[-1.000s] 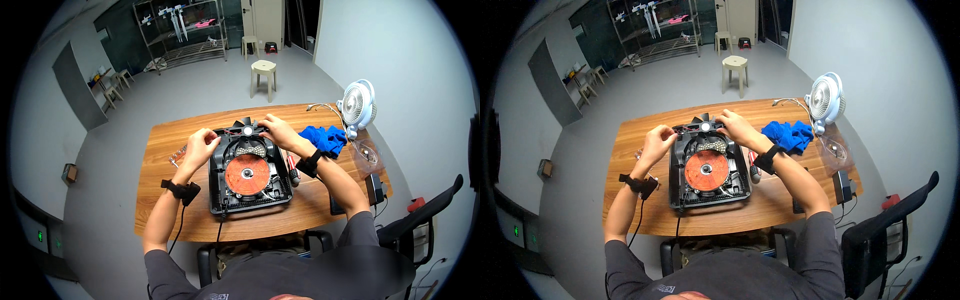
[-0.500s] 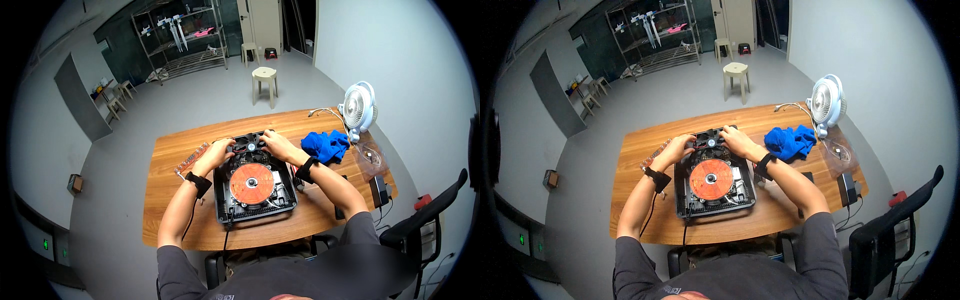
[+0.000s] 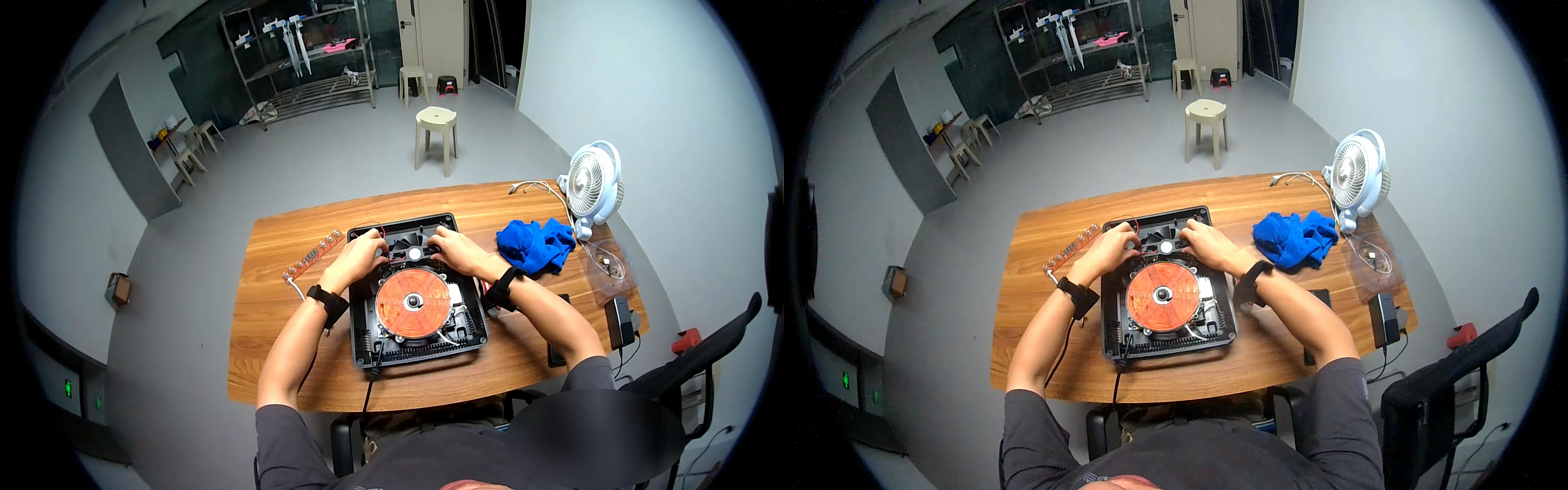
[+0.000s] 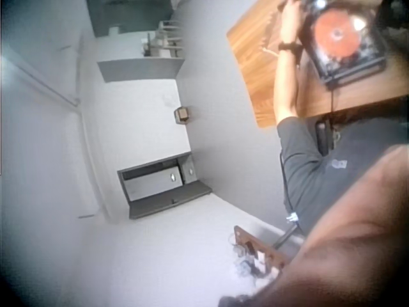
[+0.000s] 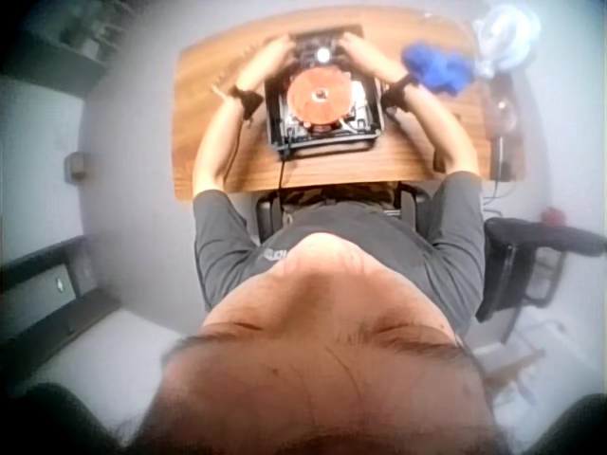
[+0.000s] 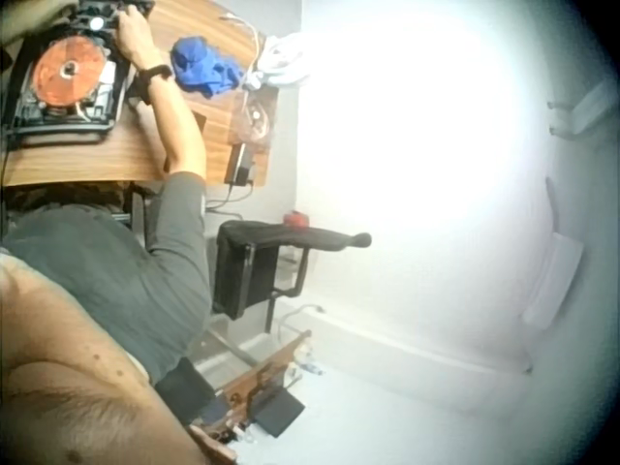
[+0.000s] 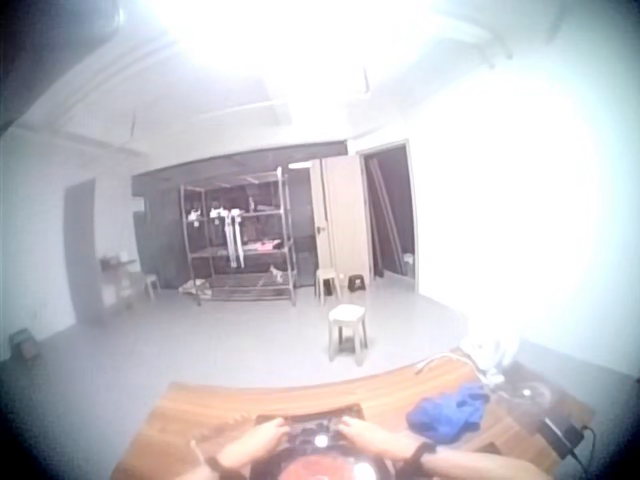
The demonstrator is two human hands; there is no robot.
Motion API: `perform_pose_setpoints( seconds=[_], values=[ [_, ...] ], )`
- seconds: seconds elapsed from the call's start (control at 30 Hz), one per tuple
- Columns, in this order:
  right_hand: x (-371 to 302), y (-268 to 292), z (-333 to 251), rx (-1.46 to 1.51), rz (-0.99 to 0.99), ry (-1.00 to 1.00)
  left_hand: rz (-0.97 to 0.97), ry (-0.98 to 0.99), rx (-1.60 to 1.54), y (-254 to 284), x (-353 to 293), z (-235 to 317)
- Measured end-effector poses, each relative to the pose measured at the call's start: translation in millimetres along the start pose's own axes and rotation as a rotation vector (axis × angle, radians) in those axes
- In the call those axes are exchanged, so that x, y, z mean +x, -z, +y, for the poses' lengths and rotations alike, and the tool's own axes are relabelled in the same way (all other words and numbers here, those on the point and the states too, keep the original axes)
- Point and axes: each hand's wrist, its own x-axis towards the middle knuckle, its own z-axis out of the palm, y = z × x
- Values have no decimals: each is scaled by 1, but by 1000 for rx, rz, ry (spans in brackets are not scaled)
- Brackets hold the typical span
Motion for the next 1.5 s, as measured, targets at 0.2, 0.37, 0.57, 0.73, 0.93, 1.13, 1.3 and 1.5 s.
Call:
perform_pose_setpoints(
  seconds=[0.2, 0.37, 0.57, 0.73, 0.93, 1.13, 1.3, 1.5],
  values=[
    [-2, 0, 4, 41, -43, -34, 4, -20, -19, -4, -2, 0],
    [-2, 1, 6, 55, -80, -71, -8, 15, -31, -5, -4, 5],
    [2, 5, 5, 10, -138, -116, -59, 89, -21, -7, -2, 6],
    [2, 3, 8, 60, -112, -78, -139, 73, 1, -5, 0, -1],
    [6, 6, 3, -20, -168, -100, -112, 137, 7, -8, -2, 6],
    [20, 5, 3, -119, -264, -172, -107, 199, 67, -10, -1, 15],
    [25, 10, 1, -165, -279, -165, -85, 213, 63, -13, 1, 15],
    [30, 12, 2, -119, -284, -158, -66, 193, 76, -17, 3, 11]
  ],
)
